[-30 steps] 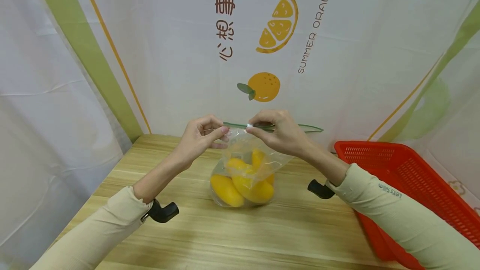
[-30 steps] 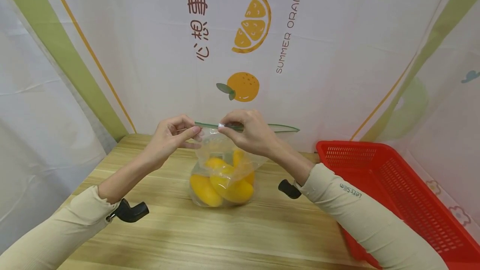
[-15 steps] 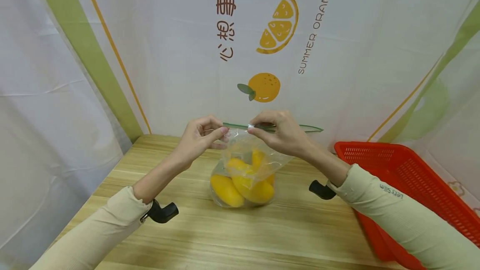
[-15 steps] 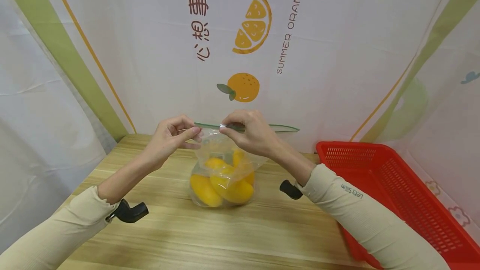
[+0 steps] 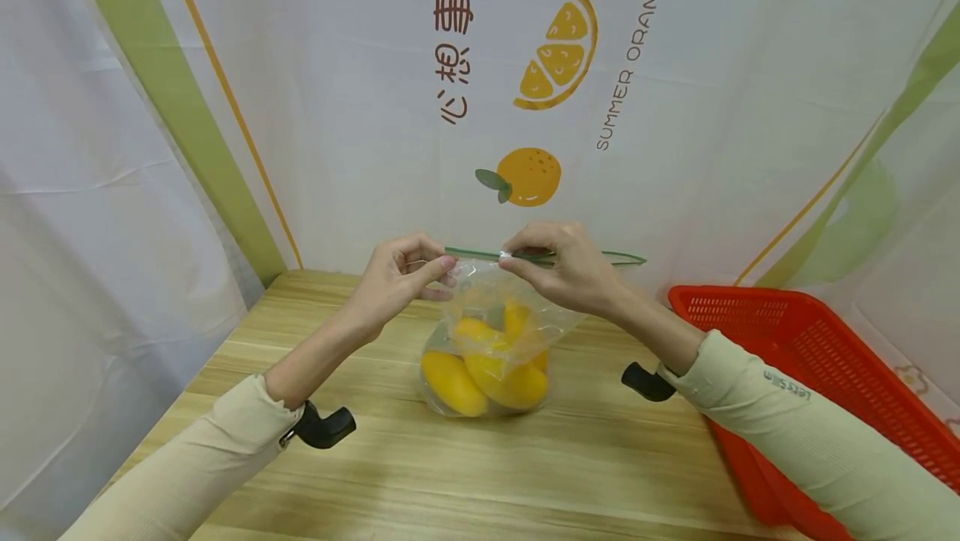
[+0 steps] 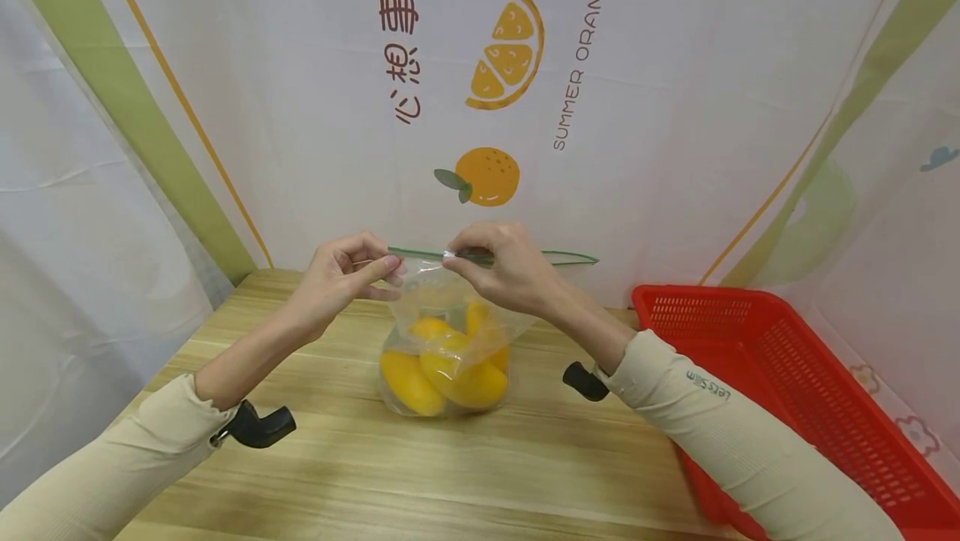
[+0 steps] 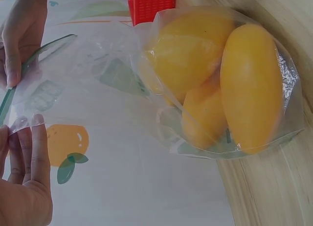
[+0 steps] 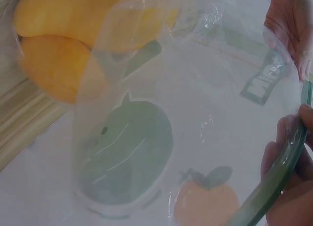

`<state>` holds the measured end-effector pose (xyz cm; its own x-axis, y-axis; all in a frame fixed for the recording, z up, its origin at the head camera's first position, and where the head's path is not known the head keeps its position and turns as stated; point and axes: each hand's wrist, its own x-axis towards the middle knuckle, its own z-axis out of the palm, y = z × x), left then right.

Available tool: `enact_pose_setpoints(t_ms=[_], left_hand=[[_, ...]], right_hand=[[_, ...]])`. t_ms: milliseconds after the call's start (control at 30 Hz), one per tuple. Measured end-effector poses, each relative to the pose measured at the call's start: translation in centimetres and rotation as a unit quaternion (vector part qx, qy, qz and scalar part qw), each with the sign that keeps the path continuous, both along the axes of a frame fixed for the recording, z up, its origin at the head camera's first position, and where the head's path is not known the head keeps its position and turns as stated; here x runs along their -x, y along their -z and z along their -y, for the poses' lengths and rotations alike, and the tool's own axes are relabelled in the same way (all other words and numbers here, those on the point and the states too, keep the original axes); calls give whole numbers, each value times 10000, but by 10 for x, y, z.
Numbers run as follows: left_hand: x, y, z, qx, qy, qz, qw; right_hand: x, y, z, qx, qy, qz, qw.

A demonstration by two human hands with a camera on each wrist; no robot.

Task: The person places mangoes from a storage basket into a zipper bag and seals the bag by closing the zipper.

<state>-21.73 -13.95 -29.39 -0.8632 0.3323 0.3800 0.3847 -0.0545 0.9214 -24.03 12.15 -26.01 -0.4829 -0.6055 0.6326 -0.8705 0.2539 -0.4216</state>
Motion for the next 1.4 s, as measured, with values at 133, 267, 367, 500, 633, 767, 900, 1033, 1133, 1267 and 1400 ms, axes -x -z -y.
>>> enact_pose_setpoints(t_ms=[133, 267, 367, 500, 633, 767, 900, 1033, 1133, 1267, 1400], left_hand=[[0, 0, 1, -13, 8, 10, 10000], [0, 1, 1, -11, 11, 9, 10000], [-1, 1, 2, -1, 12, -12, 10000], [-1, 1, 2, 3, 5, -31, 10000], [-1, 1, 2, 1, 3, -27, 10000], [-1, 1, 2, -21, -7, -15, 10000], [-1, 1, 3, -76, -2, 23, 10000], [-1, 2, 3, -108, 11, 37, 9999], [-1, 2, 3, -112, 18, 25, 9999], [0, 3, 3, -130, 31, 8, 9999], [1, 3, 3, -153, 37, 1, 9999]], right_hand=[[0, 1, -1, -35, 34, 3, 10000], [0, 1, -1, -53, 52, 13, 10000], [0, 1, -2, -66, 49, 10, 10000], [0, 1, -3, -65, 29, -27, 10000], [1, 1, -4, -65, 33, -52, 10000], [1, 1, -5, -72, 51, -32, 10000], [0, 1, -6, -93, 85, -48, 9999], [0, 1, -6, -99, 106, -84, 9999], [0, 1, -7, -100, 115, -81, 9999], [1, 2, -9, -113, 146, -70, 9998], [1, 2, -10, -91, 142, -51, 9998]])
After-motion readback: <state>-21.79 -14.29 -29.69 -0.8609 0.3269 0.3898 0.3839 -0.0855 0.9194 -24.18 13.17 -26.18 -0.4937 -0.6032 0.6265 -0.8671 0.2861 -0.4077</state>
